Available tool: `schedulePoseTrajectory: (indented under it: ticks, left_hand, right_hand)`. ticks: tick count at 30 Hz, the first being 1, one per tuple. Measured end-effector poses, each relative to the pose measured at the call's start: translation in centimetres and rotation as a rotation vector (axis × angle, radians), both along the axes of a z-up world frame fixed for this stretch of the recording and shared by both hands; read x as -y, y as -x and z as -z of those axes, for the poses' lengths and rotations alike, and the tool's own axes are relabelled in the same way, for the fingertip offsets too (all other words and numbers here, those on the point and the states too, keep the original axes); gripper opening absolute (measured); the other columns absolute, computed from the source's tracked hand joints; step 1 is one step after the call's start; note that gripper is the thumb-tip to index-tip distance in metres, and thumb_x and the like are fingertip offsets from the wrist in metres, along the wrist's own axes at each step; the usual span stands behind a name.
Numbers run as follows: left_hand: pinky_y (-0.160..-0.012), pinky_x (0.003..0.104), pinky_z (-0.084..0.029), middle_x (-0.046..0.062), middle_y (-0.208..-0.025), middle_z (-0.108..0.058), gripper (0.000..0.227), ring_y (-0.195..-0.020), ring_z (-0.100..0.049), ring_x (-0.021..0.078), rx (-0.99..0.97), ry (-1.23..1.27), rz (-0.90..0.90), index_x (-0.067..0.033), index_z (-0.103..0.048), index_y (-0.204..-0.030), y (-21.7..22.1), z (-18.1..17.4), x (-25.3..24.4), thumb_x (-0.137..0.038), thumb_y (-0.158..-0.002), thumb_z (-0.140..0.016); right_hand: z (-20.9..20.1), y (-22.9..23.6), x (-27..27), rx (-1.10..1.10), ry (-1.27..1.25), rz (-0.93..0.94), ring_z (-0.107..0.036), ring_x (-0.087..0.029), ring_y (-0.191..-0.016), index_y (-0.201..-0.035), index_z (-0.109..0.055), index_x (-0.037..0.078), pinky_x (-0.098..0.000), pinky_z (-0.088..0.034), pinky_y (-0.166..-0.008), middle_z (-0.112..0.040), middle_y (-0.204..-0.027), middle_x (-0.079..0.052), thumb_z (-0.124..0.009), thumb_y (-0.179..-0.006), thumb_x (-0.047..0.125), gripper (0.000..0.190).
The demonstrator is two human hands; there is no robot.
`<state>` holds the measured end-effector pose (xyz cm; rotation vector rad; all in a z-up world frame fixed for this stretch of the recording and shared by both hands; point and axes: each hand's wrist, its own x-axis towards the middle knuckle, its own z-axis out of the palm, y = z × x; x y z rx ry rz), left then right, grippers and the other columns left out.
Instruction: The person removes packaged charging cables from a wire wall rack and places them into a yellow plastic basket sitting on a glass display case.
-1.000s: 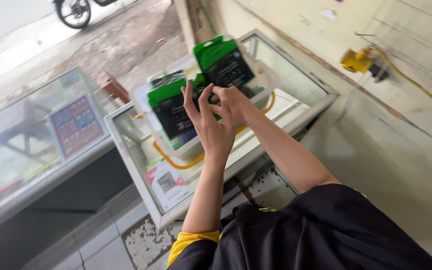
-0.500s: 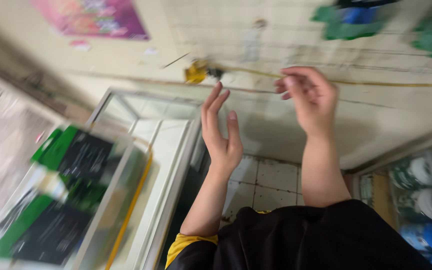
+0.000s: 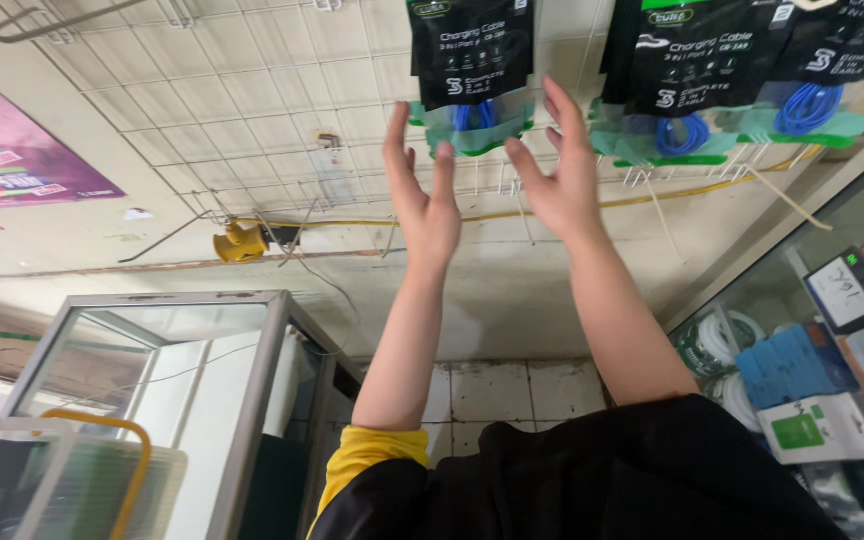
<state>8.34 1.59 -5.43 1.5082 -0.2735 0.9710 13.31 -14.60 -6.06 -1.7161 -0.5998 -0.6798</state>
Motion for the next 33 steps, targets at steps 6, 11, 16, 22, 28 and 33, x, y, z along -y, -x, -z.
schedulePoseTrajectory:
  ticks: [6, 11, 16, 22, 28, 33]
  left_hand:
    - [-0.125, 0.04, -0.035, 0.02, -0.16, -0.047, 0.055, -0.152, -0.044, 0.0296, -0.075, 0.087, 0.002, 0.0004, -0.036, -0.158, -7.6, 1.0, 0.8, -0.02, -0.11, -0.054]
    - [-0.118, 0.038, -0.04, 0.022, -0.153, -0.051, 0.059, -0.143, -0.05, 0.0293, -0.088, 0.019, -0.106, 0.0035, -0.035, -0.157, -6.2, 1.1, 2.7, -0.021, -0.107, -0.056]
    - [-0.118, 0.038, -0.04, 0.021, -0.151, -0.055, 0.053, -0.141, -0.053, 0.0296, -0.072, 0.002, -0.176, 0.0051, -0.045, -0.152, -4.7, 0.4, 2.3, -0.021, -0.107, -0.056]
    - [-0.091, 0.031, -0.054, 0.015, -0.109, -0.073, 0.046, -0.099, -0.064, 0.0167, -0.159, 0.071, -0.172, 0.0078, -0.056, -0.143, -2.8, -1.7, 2.3, -0.02, -0.108, -0.058]
    - [-0.072, 0.021, -0.055, 0.007, -0.111, -0.071, 0.035, -0.089, -0.065, 0.0046, -0.017, 0.156, 0.028, 0.0069, -0.057, -0.134, 0.2, -3.4, 2.9, -0.012, -0.105, -0.059]
    - [-0.071, 0.022, -0.054, 0.008, -0.11, -0.071, 0.032, -0.086, -0.065, 0.0058, 0.013, 0.211, 0.076, 0.0069, -0.06, -0.133, 3.5, -4.6, 2.3, -0.01, -0.106, -0.061]
  right_hand:
    - [1.7, -6.0, -2.1, 0.191, 0.083, 0.06, -0.034, -0.04, -0.156, -0.161, -0.024, -0.005, -0.0456, -0.032, -0.127, -0.03, -0.166, -0.024, -0.077, -0.101, 0.012, 0.082]
    - [1.7, -4.9, -1.6, 0.11, 0.051, 0.055, -0.039, -0.041, -0.154, -0.157, -0.033, -0.003, -0.042, -0.038, -0.125, -0.029, -0.166, -0.026, -0.073, -0.103, 0.016, 0.07]
    - [-0.1, -2.1, -0.6, 0.13, 0.093, 0.092, -0.04, -0.041, -0.152, -0.154, -0.045, -0.003, -0.0432, -0.038, -0.123, -0.039, -0.163, -0.027, -0.061, -0.109, 0.014, 0.051]
    - [-2.1, 1.2, -0.1, 0.236, 0.03, 0.015, -0.052, -0.036, -0.146, -0.153, -0.045, -0.004, -0.0406, -0.043, -0.12, -0.049, -0.158, -0.025, -0.061, -0.113, 0.013, 0.046]
    - [-3.5, 3.8, 0.9, 0.069, -0.208, -0.267, -0.063, -0.014, -0.119, -0.144, -0.051, 0.0, -0.0298, -0.052, -0.104, -0.068, -0.129, -0.01, -0.063, -0.111, 0.01, 0.037]
    - [-3.9, 7.4, 1.8, 0.036, -0.291, -0.463, -0.062, -0.014, -0.123, -0.152, -0.042, -0.002, -0.029, -0.05, -0.107, -0.065, -0.133, -0.01, -0.063, -0.11, 0.006, 0.048]
